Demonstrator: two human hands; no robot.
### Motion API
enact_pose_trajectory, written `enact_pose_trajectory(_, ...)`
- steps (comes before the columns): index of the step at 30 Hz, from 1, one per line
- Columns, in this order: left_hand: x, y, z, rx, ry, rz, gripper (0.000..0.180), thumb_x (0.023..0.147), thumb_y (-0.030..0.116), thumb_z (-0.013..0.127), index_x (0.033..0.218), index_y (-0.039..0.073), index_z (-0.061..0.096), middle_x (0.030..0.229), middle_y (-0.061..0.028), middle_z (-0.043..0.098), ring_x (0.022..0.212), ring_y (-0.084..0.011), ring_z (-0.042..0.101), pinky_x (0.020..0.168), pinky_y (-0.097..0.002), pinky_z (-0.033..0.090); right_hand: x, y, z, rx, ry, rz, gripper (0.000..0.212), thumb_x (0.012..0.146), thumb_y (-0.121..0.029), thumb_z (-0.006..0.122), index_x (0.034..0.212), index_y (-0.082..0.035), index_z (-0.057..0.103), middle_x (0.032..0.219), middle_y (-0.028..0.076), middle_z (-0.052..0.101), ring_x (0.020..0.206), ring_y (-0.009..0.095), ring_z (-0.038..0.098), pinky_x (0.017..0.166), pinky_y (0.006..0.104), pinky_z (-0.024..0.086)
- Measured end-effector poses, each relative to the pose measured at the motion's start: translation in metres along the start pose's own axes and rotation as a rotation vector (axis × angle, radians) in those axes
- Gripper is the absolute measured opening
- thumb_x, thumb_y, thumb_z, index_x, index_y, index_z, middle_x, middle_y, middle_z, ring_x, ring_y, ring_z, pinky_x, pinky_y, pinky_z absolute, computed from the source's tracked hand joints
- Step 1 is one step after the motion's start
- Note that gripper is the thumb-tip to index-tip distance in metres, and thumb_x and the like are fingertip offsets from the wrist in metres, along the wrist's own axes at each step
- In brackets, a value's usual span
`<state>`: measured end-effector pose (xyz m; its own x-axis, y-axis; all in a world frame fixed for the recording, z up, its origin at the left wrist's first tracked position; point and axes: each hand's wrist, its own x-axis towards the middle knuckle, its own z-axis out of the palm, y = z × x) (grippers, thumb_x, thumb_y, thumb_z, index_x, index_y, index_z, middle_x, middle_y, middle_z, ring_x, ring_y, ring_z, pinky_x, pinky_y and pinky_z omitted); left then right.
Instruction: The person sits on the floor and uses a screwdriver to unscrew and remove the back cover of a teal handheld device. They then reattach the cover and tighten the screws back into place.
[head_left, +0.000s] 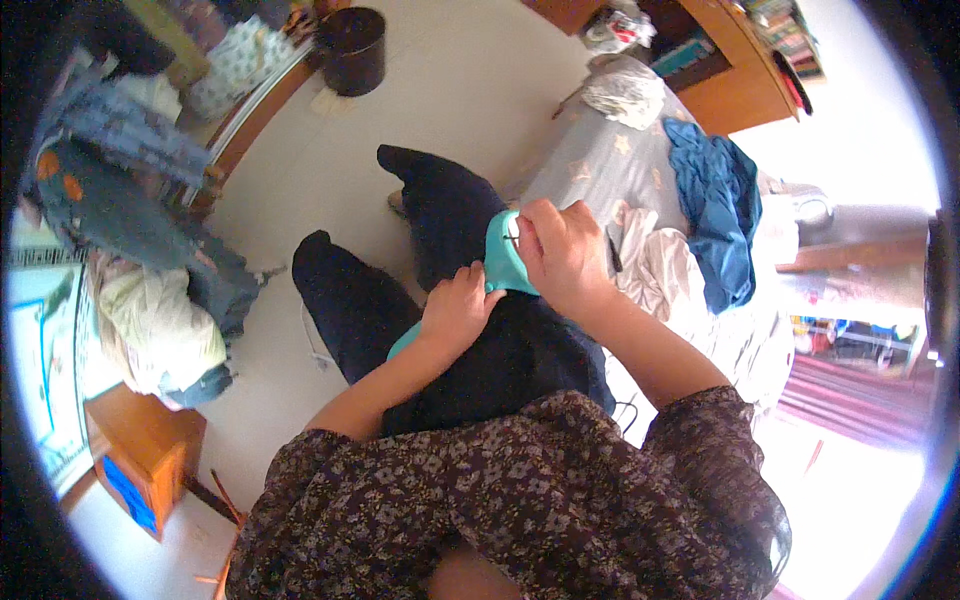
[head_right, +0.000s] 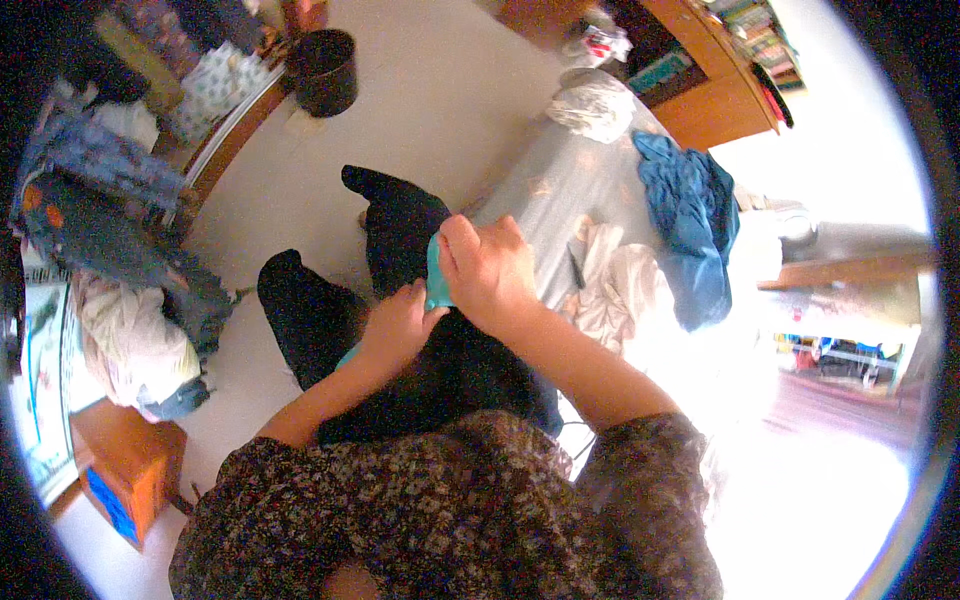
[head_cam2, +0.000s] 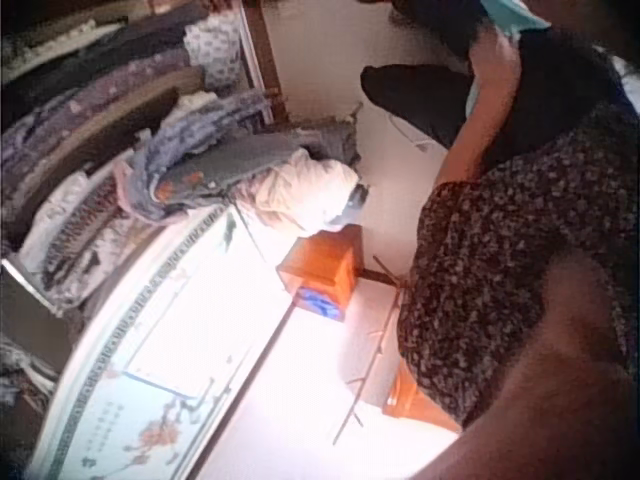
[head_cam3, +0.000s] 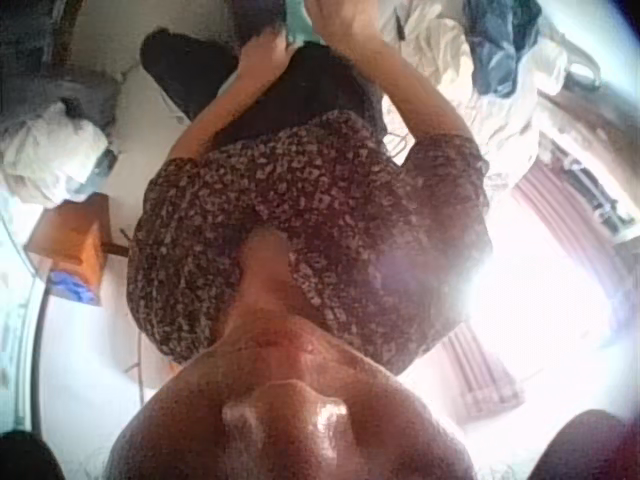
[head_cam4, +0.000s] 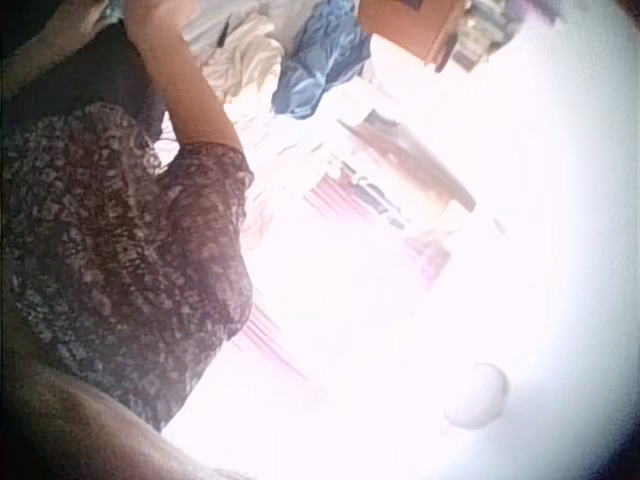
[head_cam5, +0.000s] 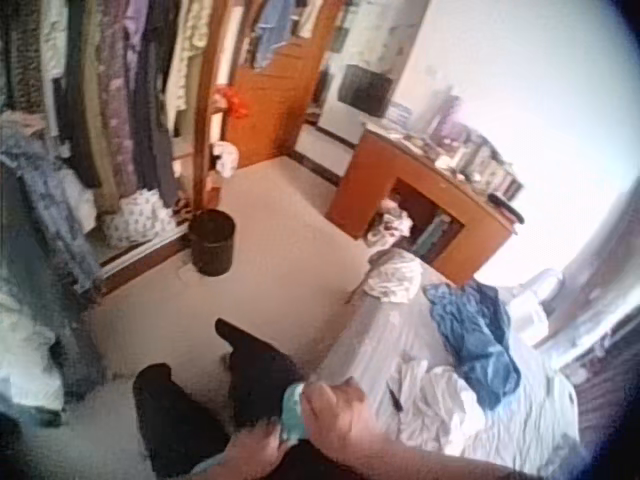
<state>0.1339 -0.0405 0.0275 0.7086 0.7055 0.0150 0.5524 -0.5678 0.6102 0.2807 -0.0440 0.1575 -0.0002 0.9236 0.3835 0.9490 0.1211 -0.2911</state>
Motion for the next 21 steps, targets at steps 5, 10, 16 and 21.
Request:
enact_pose_trajectory(5, 0.010, 0.022, 0.012, 0.000, -0.140, 0.024, 0.046, 0.085, 0.037, 0.060, 0.107, -0.003, 0.052, 0.087, -0.0194, 0.060, 0.073, -0.0367, 0.062, 0.064, -0.0448, 0.051, -0.034, 0.017, -0.021, -0.024, 0.074, 0.102, 0.010, 0.085, -0.010, 0.058, 0.091, -0.007, 0.050, 0.055, 0.007, 0.054, 0.052, 0.029, 0.055, 0.059, 0.0392, 0.039)
enact_pose_trajectory(10, 0.022, 0.027, 0.035, 0.116, -0.134, 0.011, 0.050, 0.084, 0.038, 0.061, 0.112, -0.003, 0.053, 0.089, -0.0172, 0.061, 0.072, -0.0332, 0.063, 0.064, -0.0415, 0.052, -0.047, 0.051, -0.011, 0.074, 0.083, 0.124, 0.017, 0.085, -0.007, 0.058, 0.100, -0.002, 0.050, 0.071, 0.014, 0.058, 0.062, 0.034, 0.056, 0.062, 0.0428, 0.041)
enact_pose_trajectory(16, 0.021, 0.028, 0.044, 0.223, 0.003, -0.015, 0.054, 0.082, 0.040, 0.062, 0.114, -0.003, 0.053, 0.088, -0.0147, 0.061, 0.070, -0.0311, 0.063, 0.063, -0.0382, 0.053, -0.038, 0.087, -0.002, 0.307, -0.030, -0.014, 0.025, 0.082, -0.004, 0.061, 0.103, -0.001, 0.048, 0.083, 0.016, 0.060, 0.071, 0.037, 0.055, 0.063, 0.0440, 0.043)
enact_pose_trajectory(21, 0.021, 0.032, 0.035, 0.191, -0.089, -0.125, 0.053, 0.082, 0.040, 0.061, 0.113, -0.002, 0.053, 0.088, -0.0159, 0.061, 0.072, -0.0317, 0.064, 0.063, -0.0401, 0.053, -0.019, 0.104, -0.006, 0.395, -0.188, -0.314, 0.028, 0.079, -0.003, 0.064, 0.101, -0.002, 0.047, 0.088, 0.014, 0.059, 0.075, 0.035, 0.055, 0.070, 0.0423, 0.043)
